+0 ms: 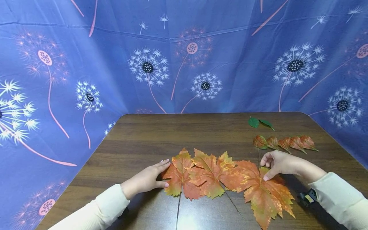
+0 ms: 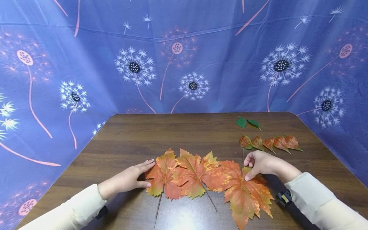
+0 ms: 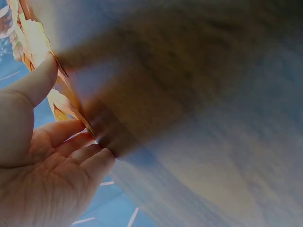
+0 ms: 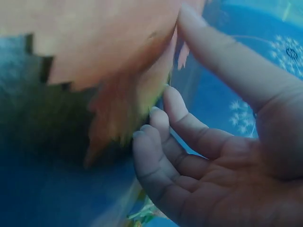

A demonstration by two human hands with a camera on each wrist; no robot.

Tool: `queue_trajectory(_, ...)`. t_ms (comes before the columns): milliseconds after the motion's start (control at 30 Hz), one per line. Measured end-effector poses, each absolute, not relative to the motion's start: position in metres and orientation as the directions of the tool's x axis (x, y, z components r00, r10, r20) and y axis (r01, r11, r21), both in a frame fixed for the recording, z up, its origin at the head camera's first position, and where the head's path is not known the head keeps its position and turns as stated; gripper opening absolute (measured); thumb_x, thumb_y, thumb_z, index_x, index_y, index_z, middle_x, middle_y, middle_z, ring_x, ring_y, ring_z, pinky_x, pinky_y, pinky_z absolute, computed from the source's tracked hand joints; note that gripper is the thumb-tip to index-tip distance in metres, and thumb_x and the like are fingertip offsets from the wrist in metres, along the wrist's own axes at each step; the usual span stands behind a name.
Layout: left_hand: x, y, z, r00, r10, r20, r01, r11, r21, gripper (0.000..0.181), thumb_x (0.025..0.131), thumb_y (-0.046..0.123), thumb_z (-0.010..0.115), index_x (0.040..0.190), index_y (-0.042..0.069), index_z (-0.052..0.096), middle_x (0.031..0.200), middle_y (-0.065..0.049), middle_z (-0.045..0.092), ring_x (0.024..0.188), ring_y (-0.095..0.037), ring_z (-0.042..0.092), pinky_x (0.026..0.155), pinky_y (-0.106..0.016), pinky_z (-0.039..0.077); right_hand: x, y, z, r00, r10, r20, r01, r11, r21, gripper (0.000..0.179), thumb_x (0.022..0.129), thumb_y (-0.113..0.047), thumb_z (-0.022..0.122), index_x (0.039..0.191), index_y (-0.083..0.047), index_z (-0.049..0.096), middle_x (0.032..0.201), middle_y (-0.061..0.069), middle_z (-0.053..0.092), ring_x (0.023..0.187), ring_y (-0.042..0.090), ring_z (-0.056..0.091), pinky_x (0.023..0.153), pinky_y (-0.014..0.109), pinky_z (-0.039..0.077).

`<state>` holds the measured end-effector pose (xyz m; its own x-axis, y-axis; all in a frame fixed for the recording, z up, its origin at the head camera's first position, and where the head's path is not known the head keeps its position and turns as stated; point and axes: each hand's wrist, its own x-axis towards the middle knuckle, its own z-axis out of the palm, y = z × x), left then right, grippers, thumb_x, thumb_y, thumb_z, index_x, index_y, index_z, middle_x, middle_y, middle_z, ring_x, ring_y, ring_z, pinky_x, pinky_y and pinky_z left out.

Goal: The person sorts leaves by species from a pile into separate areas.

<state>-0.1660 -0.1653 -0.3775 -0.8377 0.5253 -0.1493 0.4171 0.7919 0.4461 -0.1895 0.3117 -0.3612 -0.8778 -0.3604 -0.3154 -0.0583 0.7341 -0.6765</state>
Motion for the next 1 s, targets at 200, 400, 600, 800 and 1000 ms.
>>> queue_trajectory(200,-0.1654,-0.1677,-0.3786,-0.838,0.526,-0.145,0.417,0.79,0.45,0.078,0.085,0.033,0.073,0.147,0.0,0.039,0.157,-0.015,0.03,0.144,-0.036,0.029,0.113,-0.054,0.03,-0.1857,0.3027,-0.3646,-0.904,-0.316,-0.287,-0.089,0.797,-0.598,0.037,0.063,-0.006,0.088,0.084,-0.003,0.058,0.078,0.003,0.046,0.073,0.017,0.04,0.059,0.027,0.035)
queue_trajectory(400,-0.1669,-0.1679,-0.3802,-0.837,0.528,-0.142,0.423,0.79,0.444,0.077,0.085,0.033,0.073,0.147,0.001,0.039,0.157,-0.015,0.031,0.144,-0.036,0.03,0.113,-0.053,0.031,-0.1839,0.3017,-0.365,-0.898,-0.34,-0.278,-0.117,0.795,-0.595,0.026,0.064,-0.006,0.087,0.077,-0.004,0.065,0.07,0.001,0.049,0.063,0.013,0.041,0.054,0.025,0.037)
queue_trajectory(600,-0.1698,-0.1675,-0.3823,-0.836,0.53,-0.143,0.428,0.792,0.436,0.077,0.085,0.033,0.073,0.148,0.002,0.039,0.157,-0.014,0.03,0.145,-0.034,0.029,0.114,-0.052,0.03,-0.1829,0.3041,-0.3648,-0.884,-0.377,-0.278,-0.141,0.78,-0.609,0.017,0.067,-0.007,0.085,0.077,-0.004,0.071,0.068,-0.001,0.059,0.062,0.012,0.046,0.054,0.026,0.042)
queue_trajectory(800,-0.1708,-0.1682,-0.3819,-0.833,0.535,-0.145,0.428,0.788,0.443,0.077,0.085,0.033,0.073,0.147,0.002,0.039,0.157,-0.014,0.031,0.144,-0.035,0.029,0.113,-0.053,0.03,-0.1836,0.3086,-0.3631,-0.83,-0.452,-0.327,-0.107,0.704,-0.702,0.017,0.074,-0.007,0.08,0.086,0.003,0.072,0.073,0.006,0.069,0.062,0.01,0.055,0.057,0.027,0.049)
queue_trajectory(1000,-0.1709,-0.1693,-0.3816,-0.833,0.533,-0.149,0.423,0.786,0.45,0.078,0.085,0.033,0.073,0.148,0.002,0.039,0.158,-0.014,0.03,0.145,-0.035,0.029,0.114,-0.053,0.03,-0.1844,0.3093,-0.3625,-0.766,-0.538,-0.352,-0.071,0.615,-0.785,0.022,0.079,-0.011,0.077,0.092,0.007,0.073,0.081,0.01,0.073,0.068,0.01,0.062,0.063,0.027,0.053)
